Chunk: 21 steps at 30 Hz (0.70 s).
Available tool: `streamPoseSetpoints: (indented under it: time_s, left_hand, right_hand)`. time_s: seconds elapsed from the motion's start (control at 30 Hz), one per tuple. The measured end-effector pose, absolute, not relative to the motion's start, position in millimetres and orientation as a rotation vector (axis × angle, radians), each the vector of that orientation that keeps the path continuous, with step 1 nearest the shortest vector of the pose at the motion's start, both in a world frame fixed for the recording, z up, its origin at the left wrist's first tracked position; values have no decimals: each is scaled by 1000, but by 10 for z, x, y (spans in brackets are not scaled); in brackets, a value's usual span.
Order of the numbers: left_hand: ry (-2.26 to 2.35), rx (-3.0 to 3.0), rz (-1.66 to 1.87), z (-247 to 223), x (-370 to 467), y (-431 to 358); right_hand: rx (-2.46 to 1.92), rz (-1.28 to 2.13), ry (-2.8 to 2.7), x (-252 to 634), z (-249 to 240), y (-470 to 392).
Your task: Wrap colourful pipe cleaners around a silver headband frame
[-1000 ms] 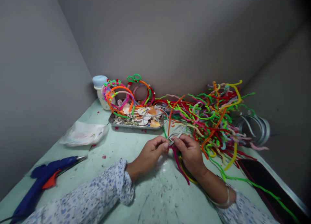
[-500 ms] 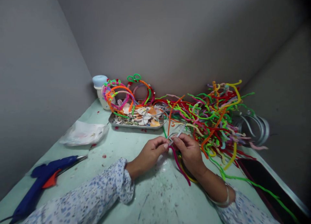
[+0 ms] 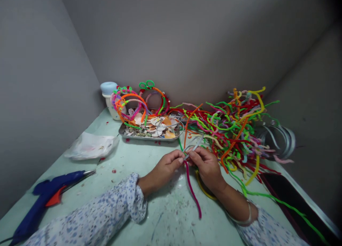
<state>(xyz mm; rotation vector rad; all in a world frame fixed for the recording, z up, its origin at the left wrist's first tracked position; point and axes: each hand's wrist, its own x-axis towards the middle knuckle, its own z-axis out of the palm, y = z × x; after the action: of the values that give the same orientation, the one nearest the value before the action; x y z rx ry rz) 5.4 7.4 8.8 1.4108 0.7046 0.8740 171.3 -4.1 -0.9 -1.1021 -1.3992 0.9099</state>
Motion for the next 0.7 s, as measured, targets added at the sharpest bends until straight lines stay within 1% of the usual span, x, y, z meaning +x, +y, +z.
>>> streamPoseSetpoints:
  time_s: [0.2, 0.43, 0.7]
  left_hand:
    - [745, 1365, 842, 138, 56, 58]
    - [684, 1344, 841, 70, 57, 76]
    - [637, 1487, 873, 15, 45, 83]
  right_hand:
    - [-1099, 873, -1404, 1731, -16, -40]
    - [-1086, 906, -1380, 1724, -6, -55]
    - [-1065, 953, -1366, 1721, -20, -41]
